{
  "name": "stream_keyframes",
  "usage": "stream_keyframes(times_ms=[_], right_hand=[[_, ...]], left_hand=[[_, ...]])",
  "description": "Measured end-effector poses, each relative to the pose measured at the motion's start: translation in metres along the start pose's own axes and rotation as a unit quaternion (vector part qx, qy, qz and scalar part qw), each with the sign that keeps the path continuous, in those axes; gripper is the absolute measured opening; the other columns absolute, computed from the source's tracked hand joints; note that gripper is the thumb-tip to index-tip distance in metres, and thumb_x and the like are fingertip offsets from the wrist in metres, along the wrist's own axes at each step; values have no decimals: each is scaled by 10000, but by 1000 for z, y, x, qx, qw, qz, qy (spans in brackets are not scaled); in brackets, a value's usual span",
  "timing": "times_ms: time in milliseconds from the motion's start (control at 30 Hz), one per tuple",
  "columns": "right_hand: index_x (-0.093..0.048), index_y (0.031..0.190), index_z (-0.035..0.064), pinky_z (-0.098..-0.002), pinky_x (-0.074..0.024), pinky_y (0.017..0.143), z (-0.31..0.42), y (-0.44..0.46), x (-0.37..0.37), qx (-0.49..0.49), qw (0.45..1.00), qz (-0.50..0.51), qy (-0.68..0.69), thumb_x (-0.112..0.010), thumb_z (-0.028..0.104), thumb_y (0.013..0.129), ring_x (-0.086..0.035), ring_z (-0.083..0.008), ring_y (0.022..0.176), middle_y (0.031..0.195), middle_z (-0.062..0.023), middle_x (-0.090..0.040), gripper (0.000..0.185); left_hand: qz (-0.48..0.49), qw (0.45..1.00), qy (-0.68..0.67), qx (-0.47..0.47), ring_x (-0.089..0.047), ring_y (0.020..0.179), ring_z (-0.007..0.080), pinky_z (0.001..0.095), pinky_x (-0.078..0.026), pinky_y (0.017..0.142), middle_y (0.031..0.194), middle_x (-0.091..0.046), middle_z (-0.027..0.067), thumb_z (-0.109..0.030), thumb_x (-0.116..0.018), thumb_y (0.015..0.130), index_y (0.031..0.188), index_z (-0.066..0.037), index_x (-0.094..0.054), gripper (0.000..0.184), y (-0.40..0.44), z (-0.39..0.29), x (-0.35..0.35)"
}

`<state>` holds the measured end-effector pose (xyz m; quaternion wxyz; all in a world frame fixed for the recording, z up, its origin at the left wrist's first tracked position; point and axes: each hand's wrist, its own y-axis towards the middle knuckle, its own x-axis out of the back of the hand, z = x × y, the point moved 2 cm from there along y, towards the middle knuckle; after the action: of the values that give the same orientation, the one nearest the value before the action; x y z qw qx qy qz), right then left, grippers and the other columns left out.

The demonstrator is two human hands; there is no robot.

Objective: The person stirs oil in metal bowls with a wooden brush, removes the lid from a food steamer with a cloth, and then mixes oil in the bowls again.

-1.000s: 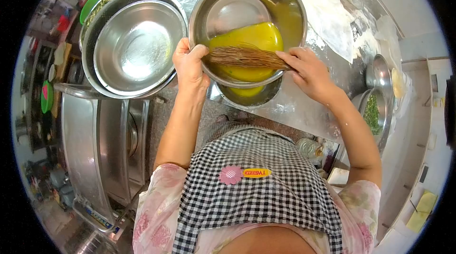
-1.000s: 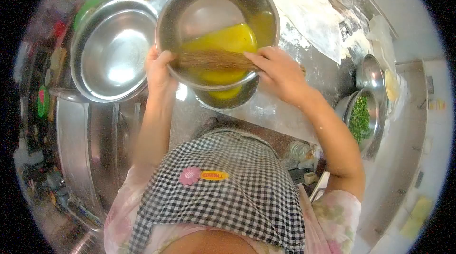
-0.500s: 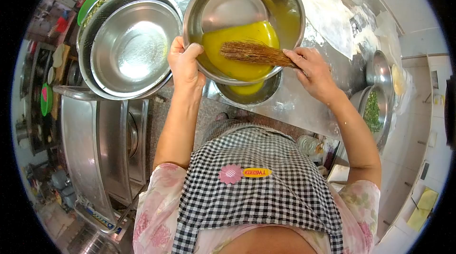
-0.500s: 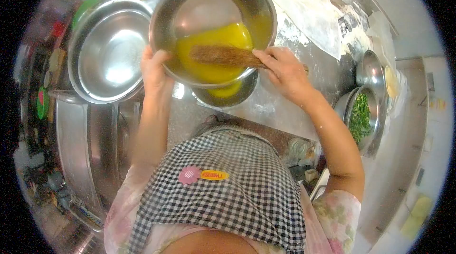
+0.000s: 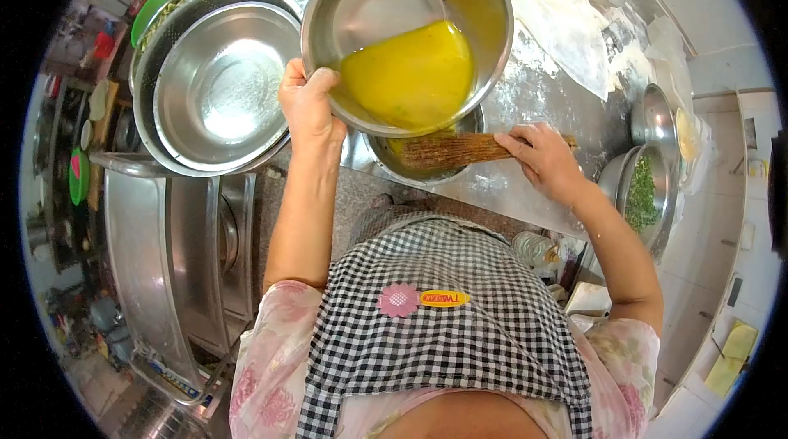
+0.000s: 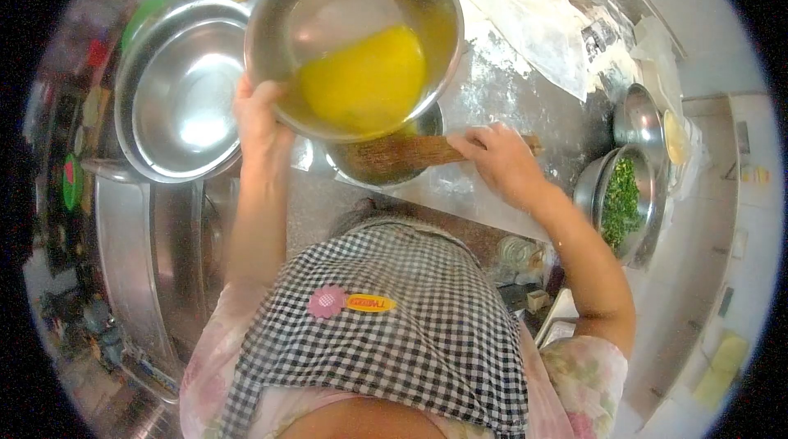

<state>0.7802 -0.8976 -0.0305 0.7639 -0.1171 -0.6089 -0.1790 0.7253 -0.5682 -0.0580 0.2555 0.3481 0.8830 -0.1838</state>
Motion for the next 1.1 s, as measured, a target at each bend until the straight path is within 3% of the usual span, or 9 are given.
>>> stream_keyframes(times_ms=[167,267,467,567,667,1100], right_hand=[[-544,1263,130,-410,-444,787,10,-10,-6,-33,999,10,-29,-613,-65,724,-519,-303,877,1060,-104,-559,578],[-559,1243,144,-400,-446,832,15,-12,-3,-60,997,23,-46,-596,13,732,-536,-291,946,1059,-95,-577,529],[-557,1242,135,-396,-439,842,18,-13,-1,-61,997,8,-35,-598,14,726,-530,-292,956,1062,-101,-570,531],[-521,1282,137,-406,-434,775,20,-13,0,-38,999,-25,-29,-611,-61,715,-523,-300,874,1063,-98,-552,608],[-550,1250,133,-403,-428,853,20,-13,3,-66,997,9,-36,-585,9,743,-543,-301,973,1087,-110,-578,524],[-556,1243,153,-421,-425,815,20,-22,11,-79,997,-10,-22,-576,-17,746,-560,-305,959,1103,-103,-596,526]], left_hand=[[16,1000,-27,1,-552,656,136,269,-480,662,768,-582,41,105,-527,670,752,-77,-503,202,2,-6,-1],[9,1000,-18,-3,-562,665,142,275,-490,677,774,-584,47,105,-526,669,764,-70,-502,201,0,-11,-4],[7,1000,-7,-14,-568,672,145,277,-495,686,783,-588,58,104,-525,665,788,-62,-506,208,2,-10,-3],[13,1000,-10,-13,-567,670,142,274,-493,687,784,-589,61,105,-524,663,788,-59,-507,207,2,-9,-3],[12,1000,-12,-11,-566,670,140,270,-490,685,781,-591,61,104,-525,663,780,-56,-509,199,0,-8,-5],[-8,1000,-10,4,-565,675,158,288,-492,687,774,-591,64,91,-540,645,762,-68,-504,200,1,-5,-3]])
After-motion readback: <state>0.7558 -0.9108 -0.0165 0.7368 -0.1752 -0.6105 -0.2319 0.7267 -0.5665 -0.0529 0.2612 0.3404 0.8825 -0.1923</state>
